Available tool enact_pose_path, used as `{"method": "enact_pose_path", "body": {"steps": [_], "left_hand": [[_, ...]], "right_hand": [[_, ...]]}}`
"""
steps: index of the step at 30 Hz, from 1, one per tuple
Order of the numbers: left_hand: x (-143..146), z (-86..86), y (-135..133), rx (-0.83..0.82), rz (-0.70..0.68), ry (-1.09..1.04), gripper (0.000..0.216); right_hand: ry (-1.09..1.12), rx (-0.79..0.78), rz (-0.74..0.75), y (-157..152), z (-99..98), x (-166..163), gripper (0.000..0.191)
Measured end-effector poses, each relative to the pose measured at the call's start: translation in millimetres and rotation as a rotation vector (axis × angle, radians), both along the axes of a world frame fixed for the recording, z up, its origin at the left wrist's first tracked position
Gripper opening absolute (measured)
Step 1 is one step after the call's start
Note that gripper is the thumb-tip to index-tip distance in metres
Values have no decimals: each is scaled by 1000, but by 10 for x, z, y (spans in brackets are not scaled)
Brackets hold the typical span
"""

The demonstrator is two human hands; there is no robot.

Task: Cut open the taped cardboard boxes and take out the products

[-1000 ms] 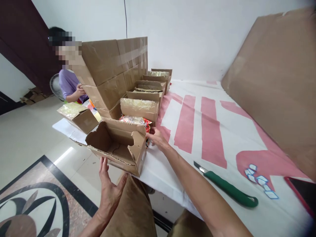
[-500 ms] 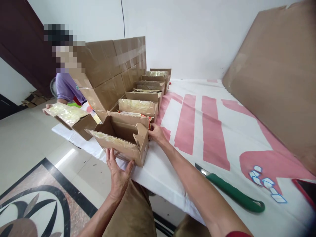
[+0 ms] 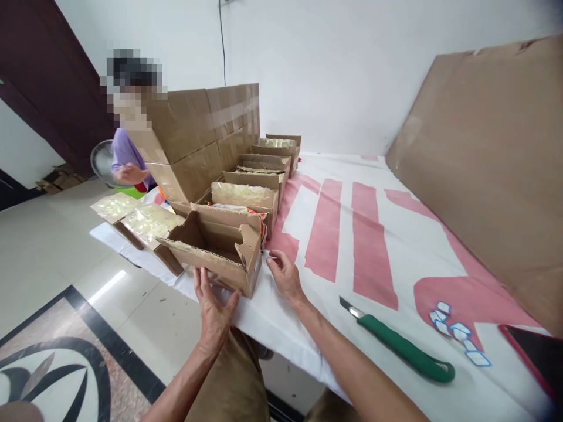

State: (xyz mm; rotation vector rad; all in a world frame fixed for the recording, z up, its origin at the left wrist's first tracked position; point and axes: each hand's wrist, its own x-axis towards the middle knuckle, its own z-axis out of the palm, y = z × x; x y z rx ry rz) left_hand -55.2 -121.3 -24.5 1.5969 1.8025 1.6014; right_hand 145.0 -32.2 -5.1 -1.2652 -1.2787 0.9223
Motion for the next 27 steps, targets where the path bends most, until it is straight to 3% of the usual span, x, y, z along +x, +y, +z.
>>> {"method": "enact_pose_path", "body": {"steps": [19,27], "left_hand": [[253,84,842,-31,40,45,111],[313,107,1039,-52,21,44,112]], "right_hand": [[-2,54,-49,-81,-135,-31,43],[1,48,-41,-78,-153,-37,44]]}}
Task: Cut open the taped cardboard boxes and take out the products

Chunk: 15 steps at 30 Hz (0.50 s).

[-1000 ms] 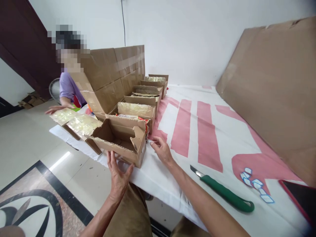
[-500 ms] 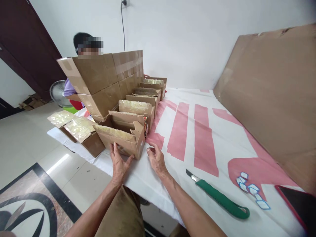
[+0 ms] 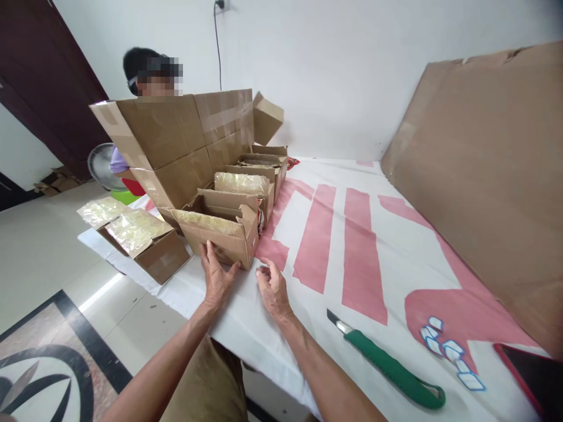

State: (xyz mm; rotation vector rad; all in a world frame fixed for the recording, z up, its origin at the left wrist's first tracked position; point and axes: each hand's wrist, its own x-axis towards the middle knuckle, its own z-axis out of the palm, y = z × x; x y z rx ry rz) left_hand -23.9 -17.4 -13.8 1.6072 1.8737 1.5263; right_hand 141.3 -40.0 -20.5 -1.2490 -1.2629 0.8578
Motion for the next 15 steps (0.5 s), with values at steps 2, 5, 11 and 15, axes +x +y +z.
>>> {"method": "enact_pose_path", "body": {"steps": [2,5,11,15], "left_hand": [[15,5,30,3,-1,0,112],[47,12,90,2,-2,1,111],[128,24,332,-1,-7,21,110],[189,30,546,-2,-25,29,109]], "right_hand": [[4,-2,-2,0,-9,-3,44],[7,-12,-4,-4,-16,-7,44],[6,-27,3,-19,4,10,46],[8,-25,11,-30,19,29,45]]}}
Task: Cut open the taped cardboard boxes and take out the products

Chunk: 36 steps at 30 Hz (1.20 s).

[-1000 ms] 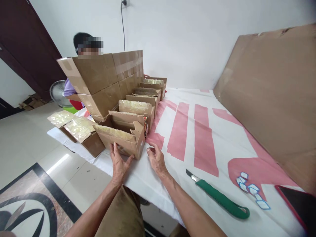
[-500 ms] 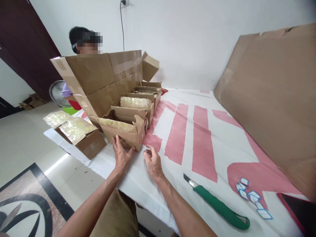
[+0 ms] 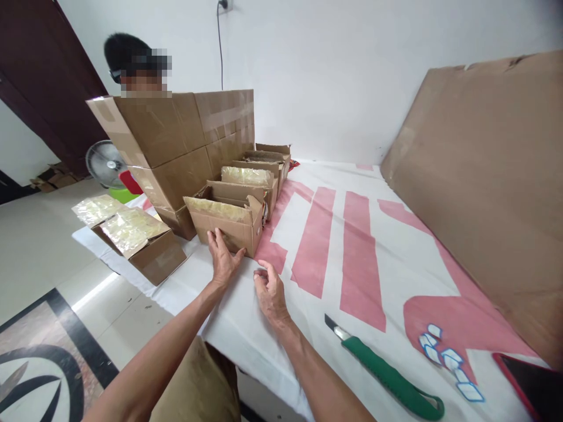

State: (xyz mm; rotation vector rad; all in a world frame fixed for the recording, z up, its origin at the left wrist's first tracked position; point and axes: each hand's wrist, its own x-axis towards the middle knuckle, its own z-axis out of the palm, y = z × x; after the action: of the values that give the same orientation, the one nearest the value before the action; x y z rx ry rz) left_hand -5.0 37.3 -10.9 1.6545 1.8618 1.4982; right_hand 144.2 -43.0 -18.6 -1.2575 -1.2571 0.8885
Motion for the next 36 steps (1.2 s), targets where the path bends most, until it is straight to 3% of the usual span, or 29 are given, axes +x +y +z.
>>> {"method": "enact_pose_path", "body": {"steps": [10,15,18,22,24,27,31,33,36], "left_hand": [[192,62,436,-45,19,41,109],[115,143,447,-65,-24,68,108],[-120,167,145,-130,-163,201,96],[-662,289,-688,-93,-535,532,69],[-976,454,-1097,15,-575,618,54],[-1502,787,-1415,145,-343,576,48],[-2187,1095,-1297,117,99,275,53],[-2385,1091,-1165,34,195,52,59],[-2427,916,-1047,-39,207,-259,71]], "right_hand": [[0,0,0,-6,-51,4,43],[-14,22,-7,28,-58,3,43],[-22,21,1,58,-53,16,44],[-30,7,20,113,-53,33,46],[-43,-5,37,143,-49,38,47],[-90,-18,60,164,-21,54,47],[-194,-20,100,145,61,47,48],[-247,-19,130,151,138,-32,51],[-324,14,213,220,339,-347,66]]}}
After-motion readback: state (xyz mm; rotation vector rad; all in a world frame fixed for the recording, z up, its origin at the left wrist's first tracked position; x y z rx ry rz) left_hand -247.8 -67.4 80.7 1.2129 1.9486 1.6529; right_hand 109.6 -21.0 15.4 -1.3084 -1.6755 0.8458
